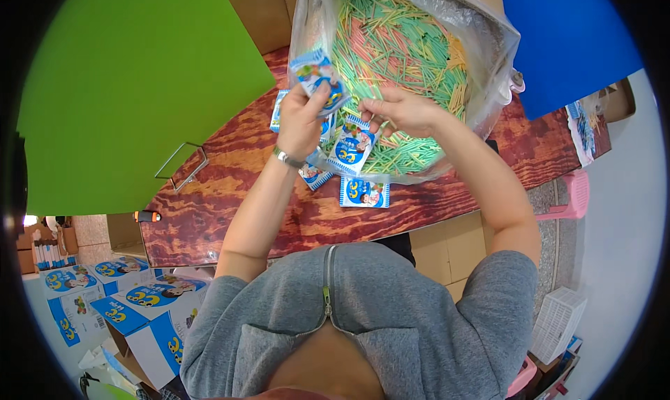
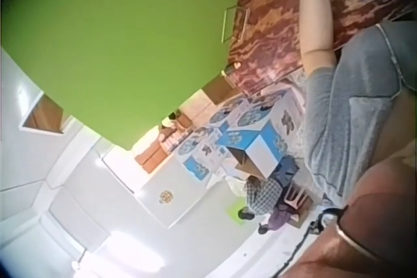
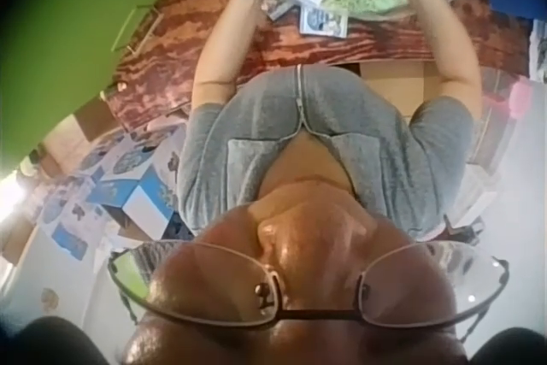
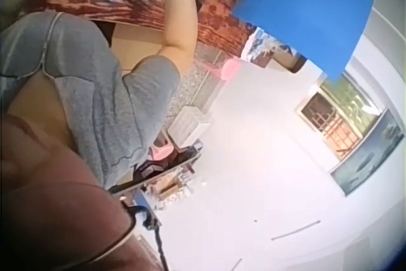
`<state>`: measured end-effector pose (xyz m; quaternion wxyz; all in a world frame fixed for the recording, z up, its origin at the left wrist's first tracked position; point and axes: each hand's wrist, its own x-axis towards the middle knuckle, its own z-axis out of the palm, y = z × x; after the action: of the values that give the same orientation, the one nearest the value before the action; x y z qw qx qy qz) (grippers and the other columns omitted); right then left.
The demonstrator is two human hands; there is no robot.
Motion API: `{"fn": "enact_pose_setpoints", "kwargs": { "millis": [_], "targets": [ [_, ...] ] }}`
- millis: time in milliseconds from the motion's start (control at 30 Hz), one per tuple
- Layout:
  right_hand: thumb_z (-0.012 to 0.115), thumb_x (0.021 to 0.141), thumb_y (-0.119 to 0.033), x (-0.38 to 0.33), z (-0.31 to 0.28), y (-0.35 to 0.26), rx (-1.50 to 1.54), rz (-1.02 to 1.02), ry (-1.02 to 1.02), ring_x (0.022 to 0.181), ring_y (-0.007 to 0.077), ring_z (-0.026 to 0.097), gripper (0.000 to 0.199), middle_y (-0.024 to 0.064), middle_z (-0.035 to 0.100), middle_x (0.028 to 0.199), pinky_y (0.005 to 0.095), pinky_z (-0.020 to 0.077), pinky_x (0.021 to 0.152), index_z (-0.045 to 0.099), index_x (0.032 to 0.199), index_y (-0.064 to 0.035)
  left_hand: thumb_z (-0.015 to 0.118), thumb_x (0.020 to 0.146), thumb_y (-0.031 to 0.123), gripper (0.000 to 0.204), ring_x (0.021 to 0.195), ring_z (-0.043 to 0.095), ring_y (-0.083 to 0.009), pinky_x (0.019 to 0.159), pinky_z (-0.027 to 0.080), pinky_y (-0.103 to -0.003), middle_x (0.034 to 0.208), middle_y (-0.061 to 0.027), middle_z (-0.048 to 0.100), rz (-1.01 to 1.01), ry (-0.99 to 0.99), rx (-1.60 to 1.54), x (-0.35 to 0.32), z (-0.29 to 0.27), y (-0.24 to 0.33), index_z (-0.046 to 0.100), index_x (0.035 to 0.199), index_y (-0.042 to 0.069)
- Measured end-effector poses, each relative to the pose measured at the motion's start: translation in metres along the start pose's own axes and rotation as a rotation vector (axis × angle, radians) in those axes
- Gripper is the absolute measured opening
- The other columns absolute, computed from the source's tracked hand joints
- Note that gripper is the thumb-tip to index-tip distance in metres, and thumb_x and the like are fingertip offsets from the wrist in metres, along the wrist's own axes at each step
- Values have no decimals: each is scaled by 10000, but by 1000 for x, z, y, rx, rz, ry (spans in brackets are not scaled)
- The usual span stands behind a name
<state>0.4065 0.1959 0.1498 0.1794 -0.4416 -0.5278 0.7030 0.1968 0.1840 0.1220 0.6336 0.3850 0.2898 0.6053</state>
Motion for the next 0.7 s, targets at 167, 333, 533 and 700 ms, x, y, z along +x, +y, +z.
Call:
{"fn": "enact_pose_setpoints", "kwargs": {
  "millis": [167,333,533,700],
  "targets": [
    [493,1013,-331,-29,14,-72,-748,-78,104,605,146,583,278,58,567,691,320,450,539,513,1055,-56,762,822,167,206,561,567,-82,503,446,-277,663,-39,631,198,114,703,-18,-35,-10,611,790,31],
    [553,963,-242,-27,26,-97,-1224,-439,145,672,413,565,261,209,552,702,481,426,614,465,965,3,810,737,139,249,559,578,-263,513,450,-351,678,-113,611,454,156,1036,-24,-30,-7,589,775,32],
    [566,954,-237,-18,39,-109,-1385,-427,67,697,428,580,256,221,578,719,507,421,616,481,914,1,813,718,126,266,640,597,-279,557,463,-370,704,-110,601,615,151,1117,-25,-29,-2,572,772,29],
    [610,921,-277,-12,49,-125,-1593,-170,-19,812,415,650,323,226,651,770,488,508,729,608,968,42,804,730,103,230,591,586,-246,506,451,-353,692,-92,607,804,119,1194,-22,-34,-1,602,807,27]
  ]
}}
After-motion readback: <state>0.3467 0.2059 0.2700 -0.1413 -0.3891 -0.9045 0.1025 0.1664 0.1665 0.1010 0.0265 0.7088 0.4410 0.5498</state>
